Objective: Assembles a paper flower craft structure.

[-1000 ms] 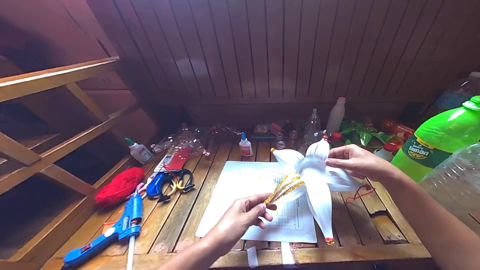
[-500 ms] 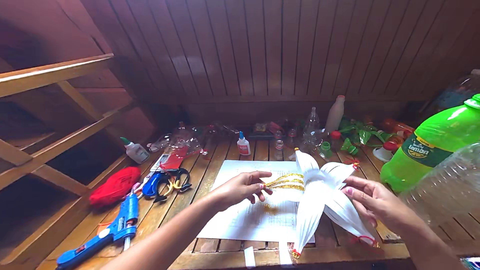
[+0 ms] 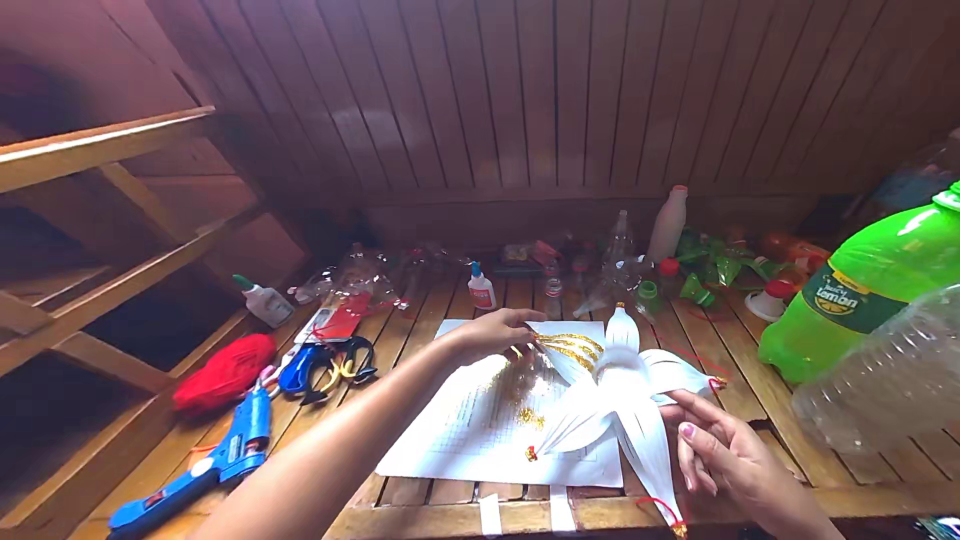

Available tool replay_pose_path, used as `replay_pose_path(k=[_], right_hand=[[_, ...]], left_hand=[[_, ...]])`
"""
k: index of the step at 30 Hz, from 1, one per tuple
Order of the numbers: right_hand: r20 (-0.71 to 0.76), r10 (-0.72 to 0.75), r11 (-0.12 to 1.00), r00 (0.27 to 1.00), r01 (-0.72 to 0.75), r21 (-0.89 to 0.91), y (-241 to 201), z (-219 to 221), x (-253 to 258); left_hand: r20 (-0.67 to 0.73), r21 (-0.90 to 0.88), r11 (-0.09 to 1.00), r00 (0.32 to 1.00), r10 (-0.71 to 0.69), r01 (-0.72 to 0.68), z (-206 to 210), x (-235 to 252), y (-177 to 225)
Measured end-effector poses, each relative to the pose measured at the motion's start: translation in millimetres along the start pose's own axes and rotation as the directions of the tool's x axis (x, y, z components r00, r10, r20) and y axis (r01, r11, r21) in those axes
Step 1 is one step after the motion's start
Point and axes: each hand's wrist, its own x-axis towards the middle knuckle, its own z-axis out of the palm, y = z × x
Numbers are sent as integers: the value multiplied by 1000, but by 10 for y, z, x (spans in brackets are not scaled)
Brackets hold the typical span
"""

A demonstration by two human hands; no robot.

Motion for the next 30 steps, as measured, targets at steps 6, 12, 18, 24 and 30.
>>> replay_pose_path(k=[6,12,18,24,30], right_hand=[[-190,-172,903,967,77,-422,115,47,-40],[-182,-344,690,921,116,-715,276,20,-31],[-172,-341,660,924,105,-744,310,24,27],[-187,-259,713,948,56,-699,332,18,137],[-133,-142,795,981,33,-606,272,44,262]], left_hand=[[-41,8,1000,999,-20,20,-15,-43,-32],[-221,206,978,975,17,29,-67,-195,-94],[-409,228,974,908,86,10,74,-394,-237],[-452,542,840,831,325,-34,422,-593,-400],[-412,642,752,759,504,-151,638,-684,-456]])
